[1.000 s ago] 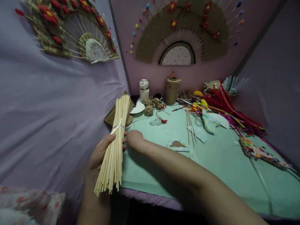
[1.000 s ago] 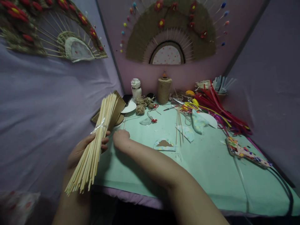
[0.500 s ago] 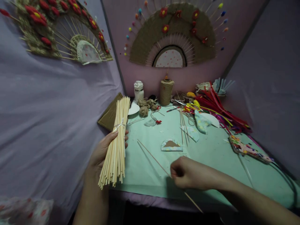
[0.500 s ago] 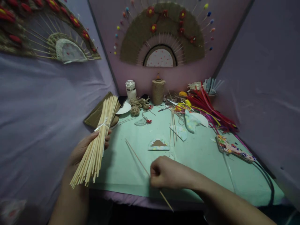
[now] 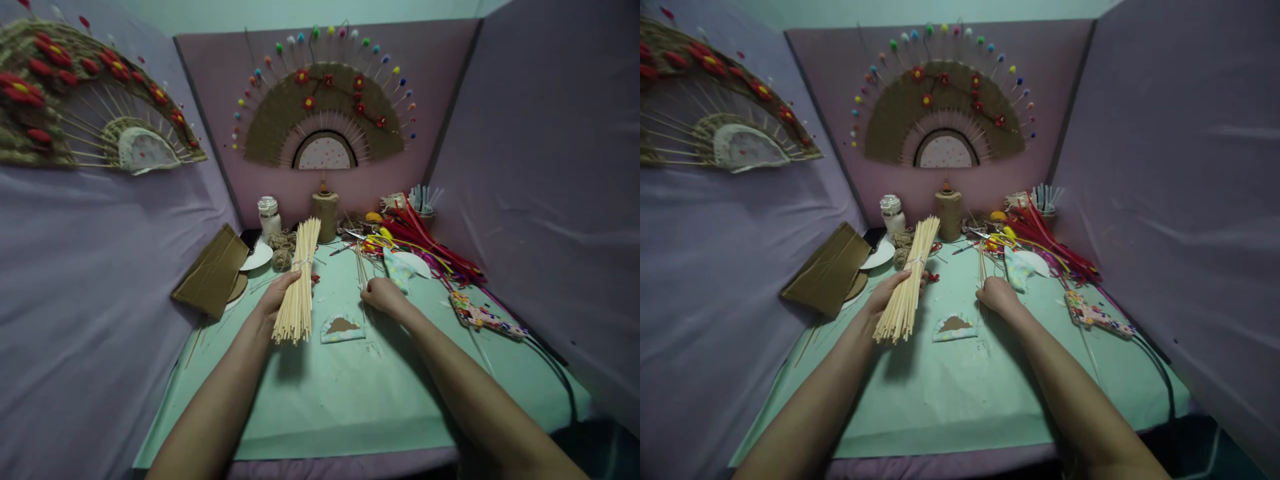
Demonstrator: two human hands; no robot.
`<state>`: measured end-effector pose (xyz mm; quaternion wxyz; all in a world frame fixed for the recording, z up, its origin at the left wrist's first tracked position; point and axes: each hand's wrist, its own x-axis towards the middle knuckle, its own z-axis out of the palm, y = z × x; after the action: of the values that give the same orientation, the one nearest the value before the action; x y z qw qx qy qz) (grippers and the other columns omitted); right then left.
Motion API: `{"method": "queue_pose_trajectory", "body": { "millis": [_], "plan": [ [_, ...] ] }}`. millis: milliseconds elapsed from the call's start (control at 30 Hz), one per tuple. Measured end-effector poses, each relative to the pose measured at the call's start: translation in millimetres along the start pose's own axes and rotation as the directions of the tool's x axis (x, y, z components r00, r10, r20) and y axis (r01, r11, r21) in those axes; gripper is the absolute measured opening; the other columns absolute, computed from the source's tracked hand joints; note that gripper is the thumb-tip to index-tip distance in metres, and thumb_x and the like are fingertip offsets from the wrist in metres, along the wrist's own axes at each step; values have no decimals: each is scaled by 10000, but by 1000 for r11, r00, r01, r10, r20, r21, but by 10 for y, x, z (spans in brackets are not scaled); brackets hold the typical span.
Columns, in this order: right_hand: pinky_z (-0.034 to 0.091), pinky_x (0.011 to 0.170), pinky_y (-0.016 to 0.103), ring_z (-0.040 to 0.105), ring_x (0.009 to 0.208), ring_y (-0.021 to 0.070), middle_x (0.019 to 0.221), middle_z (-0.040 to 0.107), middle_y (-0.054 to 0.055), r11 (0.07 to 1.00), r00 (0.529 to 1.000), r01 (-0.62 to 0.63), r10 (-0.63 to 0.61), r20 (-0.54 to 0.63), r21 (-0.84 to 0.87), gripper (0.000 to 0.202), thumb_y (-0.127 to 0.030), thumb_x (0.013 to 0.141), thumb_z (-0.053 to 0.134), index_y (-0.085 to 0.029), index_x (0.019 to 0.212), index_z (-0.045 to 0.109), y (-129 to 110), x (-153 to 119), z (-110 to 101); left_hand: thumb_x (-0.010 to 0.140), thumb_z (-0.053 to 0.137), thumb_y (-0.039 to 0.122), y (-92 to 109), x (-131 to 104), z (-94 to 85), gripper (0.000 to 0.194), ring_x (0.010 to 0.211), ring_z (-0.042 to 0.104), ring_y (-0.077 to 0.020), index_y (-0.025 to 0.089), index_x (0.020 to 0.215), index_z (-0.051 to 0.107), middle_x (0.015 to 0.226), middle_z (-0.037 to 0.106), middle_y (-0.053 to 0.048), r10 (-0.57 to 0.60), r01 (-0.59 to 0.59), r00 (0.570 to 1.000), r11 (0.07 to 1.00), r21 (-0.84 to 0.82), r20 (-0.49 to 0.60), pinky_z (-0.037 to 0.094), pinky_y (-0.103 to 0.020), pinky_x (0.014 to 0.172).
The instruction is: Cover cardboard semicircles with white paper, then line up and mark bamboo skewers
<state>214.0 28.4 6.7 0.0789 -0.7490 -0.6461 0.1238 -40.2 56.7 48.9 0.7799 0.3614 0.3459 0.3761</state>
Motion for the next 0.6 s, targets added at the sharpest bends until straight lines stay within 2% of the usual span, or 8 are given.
{"method": "queue_pose_trajectory", "body": {
  "millis": [167,367,500,600],
  "plan": [
    [311,546,264,630,704,215,791,708,163,1000,1000,-7,7,5,-9,194,-222,737,542,-125,692,704,42,-49,28,810,624,202,-307,202,-100,185,593,649,-153,64,919,683,794,712,-116,15,-15,999,1000,1,-50,552,-258,563],
    [331,589,274,612,718,213,735,684,151,995,997,-28,35,-75,91,209,-198,777,501,-124,676,668,84,-138,-213,786,654,190,-430,219,-180,203,627,659,-166,77,955,671,869,723,-132,5,-6,998,1000,-19,-57,555,-276,563],
    [376,635,250,598,738,176,785,681,88,954,989,80,-39,-145,289,158,-211,791,514,-144,782,657,-138,-144,-295,766,680,206,-462,205,-188,220,610,653,-172,83,947,659,838,717,-124,7,-7,1000,1000,-2,-28,547,-287,542],
    [409,584,218,575,630,129,726,655,26,866,983,178,-136,-124,466,173,-275,798,534,-149,848,641,-434,-160,-182,748,696,212,-474,179,-170,257,625,655,-172,93,969,644,840,711,-108,35,-35,999,999,-22,-3,551,-289,559]
  ]
}}
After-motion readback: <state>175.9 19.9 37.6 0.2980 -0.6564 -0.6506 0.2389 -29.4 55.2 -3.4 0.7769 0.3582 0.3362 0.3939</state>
